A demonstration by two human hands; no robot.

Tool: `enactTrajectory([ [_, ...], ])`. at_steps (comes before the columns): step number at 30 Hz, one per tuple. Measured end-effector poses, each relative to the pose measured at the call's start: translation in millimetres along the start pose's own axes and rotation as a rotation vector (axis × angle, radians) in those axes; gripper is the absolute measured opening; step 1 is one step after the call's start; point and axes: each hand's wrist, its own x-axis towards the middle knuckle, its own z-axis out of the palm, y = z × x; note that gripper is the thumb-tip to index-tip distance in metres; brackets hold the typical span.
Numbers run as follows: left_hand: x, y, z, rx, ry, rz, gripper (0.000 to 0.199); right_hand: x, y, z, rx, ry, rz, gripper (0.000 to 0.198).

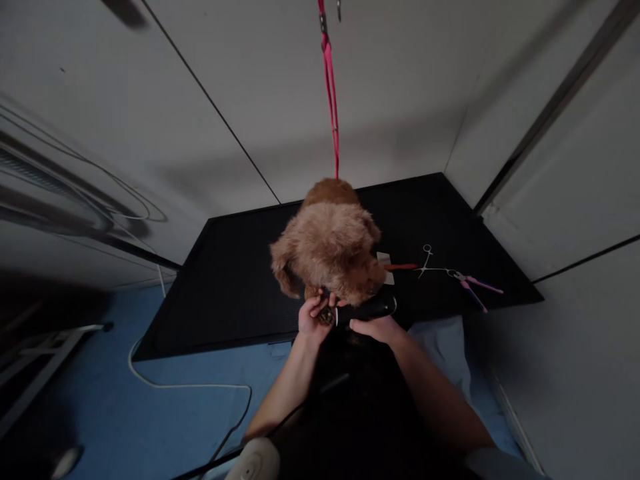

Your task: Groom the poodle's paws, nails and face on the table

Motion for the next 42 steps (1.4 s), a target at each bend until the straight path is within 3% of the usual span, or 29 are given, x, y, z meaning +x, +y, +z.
enactTrajectory([
  [9, -1, 2, 1, 0.0, -0.061, -0.04, 0.017, 6, -6, -6, 0.066, -0.017, 0.128, 0.033],
  [12, 0, 1, 2, 0.005, -0.082, -0.039, 0.018, 6, -4, -7, 0.127, 0.033, 0.105, 0.033],
  [16, 2, 1, 3, 0.014, -0.021, -0.066, 0.018, 7, 0, -7, 0.16, -0.01, 0.083, 0.033],
  [21, 4, 2, 5, 0.007, -0.073, -0.074, 0.019, 12, -6, -6, 0.158, 0.008, 0.067, 0.032],
  [26, 6, -1, 9, 0.075, 0.048, -0.083, 0.017, 22, -14, -6, 0.137, -0.011, 0.105, 0.028],
  [31, 7, -19, 16, 0.212, -0.016, 0.126, 0.026, 25, -7, -4, 0.308, 0.18, 0.277, 0.025],
  [35, 5, -29, 20, 0.376, -0.184, 0.175, 0.036, 12, 15, -12, 0.498, 0.438, 0.239, 0.031],
  [39, 9, -17, 19, 0.589, -0.257, 0.172, 0.041, -17, 39, -47, 0.377, 0.723, 0.338, 0.043],
  [42, 16, -3, 15, 0.688, -0.302, 0.18, 0.046, -40, 51, -83, 0.234, 0.763, 0.396, 0.045],
])
